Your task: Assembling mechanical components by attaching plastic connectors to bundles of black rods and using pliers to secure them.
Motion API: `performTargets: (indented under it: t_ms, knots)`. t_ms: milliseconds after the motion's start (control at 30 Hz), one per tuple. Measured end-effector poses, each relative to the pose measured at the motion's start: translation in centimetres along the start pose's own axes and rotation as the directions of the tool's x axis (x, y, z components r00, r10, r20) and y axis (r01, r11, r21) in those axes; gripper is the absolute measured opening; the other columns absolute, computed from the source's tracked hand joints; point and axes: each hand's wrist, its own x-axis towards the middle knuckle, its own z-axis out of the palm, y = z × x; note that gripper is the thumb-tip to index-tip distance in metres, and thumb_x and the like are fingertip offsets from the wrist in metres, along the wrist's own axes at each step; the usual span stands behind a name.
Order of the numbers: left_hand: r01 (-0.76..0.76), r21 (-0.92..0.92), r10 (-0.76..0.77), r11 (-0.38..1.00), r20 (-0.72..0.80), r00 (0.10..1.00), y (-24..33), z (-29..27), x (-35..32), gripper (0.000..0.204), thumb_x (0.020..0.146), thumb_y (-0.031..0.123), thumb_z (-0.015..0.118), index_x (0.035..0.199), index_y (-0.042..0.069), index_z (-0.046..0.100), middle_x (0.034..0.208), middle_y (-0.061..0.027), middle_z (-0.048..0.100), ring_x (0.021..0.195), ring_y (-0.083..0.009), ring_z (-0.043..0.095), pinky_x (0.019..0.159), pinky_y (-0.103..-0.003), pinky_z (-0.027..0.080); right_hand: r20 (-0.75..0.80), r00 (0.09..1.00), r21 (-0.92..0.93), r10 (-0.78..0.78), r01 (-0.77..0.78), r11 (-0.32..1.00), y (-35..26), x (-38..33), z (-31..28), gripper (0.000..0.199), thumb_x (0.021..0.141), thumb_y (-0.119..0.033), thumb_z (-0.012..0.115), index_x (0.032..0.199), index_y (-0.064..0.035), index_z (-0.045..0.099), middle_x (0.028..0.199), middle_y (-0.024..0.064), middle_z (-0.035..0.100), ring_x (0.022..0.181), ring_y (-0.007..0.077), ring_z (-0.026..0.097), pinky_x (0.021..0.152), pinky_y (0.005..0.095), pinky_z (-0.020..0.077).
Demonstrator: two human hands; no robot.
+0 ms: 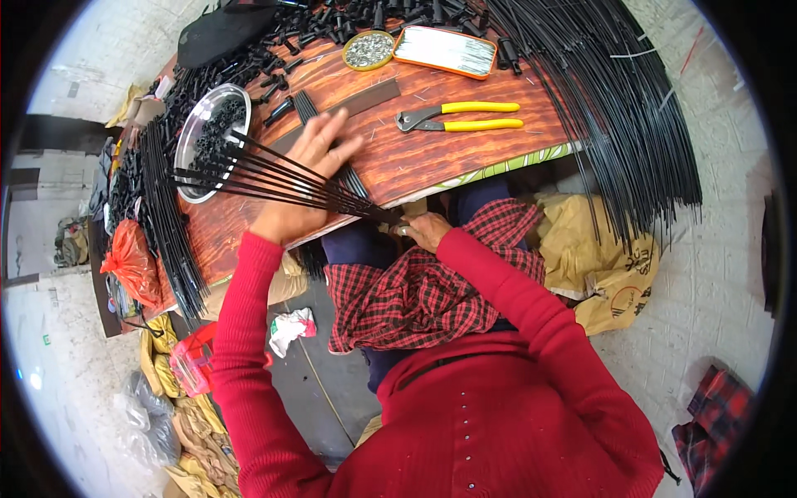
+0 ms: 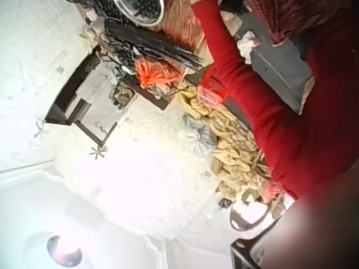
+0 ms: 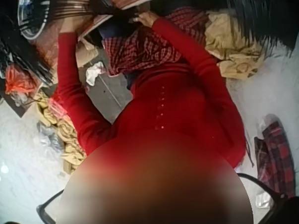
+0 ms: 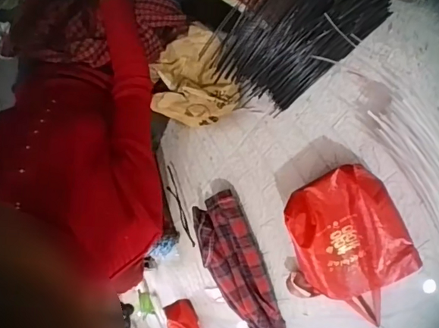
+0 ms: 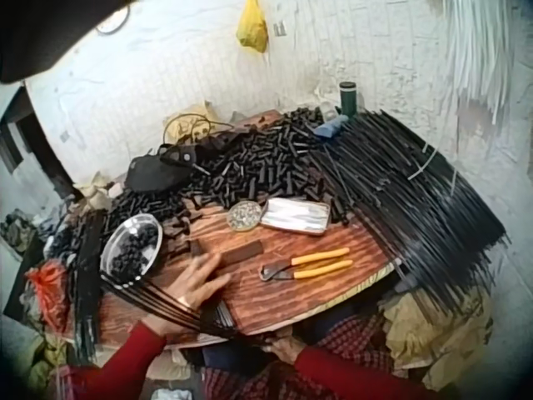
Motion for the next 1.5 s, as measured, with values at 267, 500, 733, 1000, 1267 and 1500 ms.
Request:
performTargets:
  t_ms: [267,500,733,1000,1267,1500]
  knots:
    - [0.037,-0.041,-0.035,0.998,0.045,0.998,3.8,1.4,-1.1,0.079,0.067,0.014,0.065,0.144,0.012,0.046,0.156,-0.0193,0.029,0.142,-0.0436,0.027,0.115,-0.056,0.023,-0.059,0.991,-0.008,-0.121,0.121,0.993,0.5,0.3,0.4,0.036,0.091,-0.019,0.058,0.125,-0.0084,0.062,0.085,0.0214,0.068,0.081,0.0373,0.067,0.071,0.0438,0.0537]
    - [0.108,-0.109,-0.11,0.988,-0.014,0.994,5.1,2.6,-1.3,0.072,0.075,0.027,0.078,0.141,0.013,0.051,0.154,-0.0166,0.033,0.14,-0.0425,0.03,0.113,-0.054,0.027,0.043,0.998,0.06,0.036,-0.038,0.997,0.4,0.5,-0.8,0.034,0.094,-0.016,0.057,0.125,-0.0036,0.061,0.089,0.0246,0.068,0.085,0.0386,0.067,0.076,0.043,0.0538]
    - [0.126,-0.218,-0.14,0.968,-0.046,0.989,4.1,2.6,-0.9,0.062,0.069,0.014,0.081,0.129,0.016,0.064,0.152,-0.0117,0.039,0.139,-0.0402,0.033,0.113,-0.05,0.032,-0.025,1.0,0.074,-0.001,0.003,0.997,-0.4,1.0,-0.2,0.033,0.095,-0.02,0.057,0.123,-0.0028,0.062,0.101,0.0223,0.068,0.095,0.0377,0.066,0.085,0.0432,0.0522]
    - [0.115,-0.135,-0.125,0.984,-0.07,0.99,4.5,3.5,-0.9,0.075,0.066,0.021,0.082,0.136,0.02,0.057,0.153,-0.0141,0.038,0.137,-0.0426,0.035,0.111,-0.052,0.034,0.068,0.997,0.036,0.048,-0.05,0.998,-1.4,1.6,0.9,0.032,0.096,-0.021,0.055,0.123,-0.0062,0.063,0.112,0.0183,0.068,0.106,0.0346,0.064,0.095,0.0421,0.0486]
    - [0.109,0.0,-0.109,0.994,-0.103,0.989,4.3,3.1,-0.5,0.077,0.064,0.021,0.084,0.135,0.022,0.056,0.152,-0.0145,0.037,0.137,-0.0425,0.035,0.11,-0.053,0.035,0.072,0.994,-0.046,0.083,-0.08,0.996,-4.6,2.2,-2.5,0.043,0.09,-0.027,0.063,0.127,-0.005,0.059,0.125,0.0177,0.062,0.116,0.0364,0.058,0.097,0.0447,0.0469]
    - [0.095,-0.008,-0.095,0.995,-0.093,0.991,3.7,3.4,-1.8,0.072,0.069,0.02,0.083,0.136,0.022,0.055,0.153,-0.0145,0.035,0.138,-0.0427,0.034,0.11,-0.051,0.037,0.1,0.985,-0.148,0.138,-0.122,0.981,-9.3,-1.7,-6.7,0.041,0.083,-0.02,0.07,0.119,-0.0036,0.06,0.108,0.0198,0.065,0.103,0.0382,0.061,0.088,0.0446,0.0486]
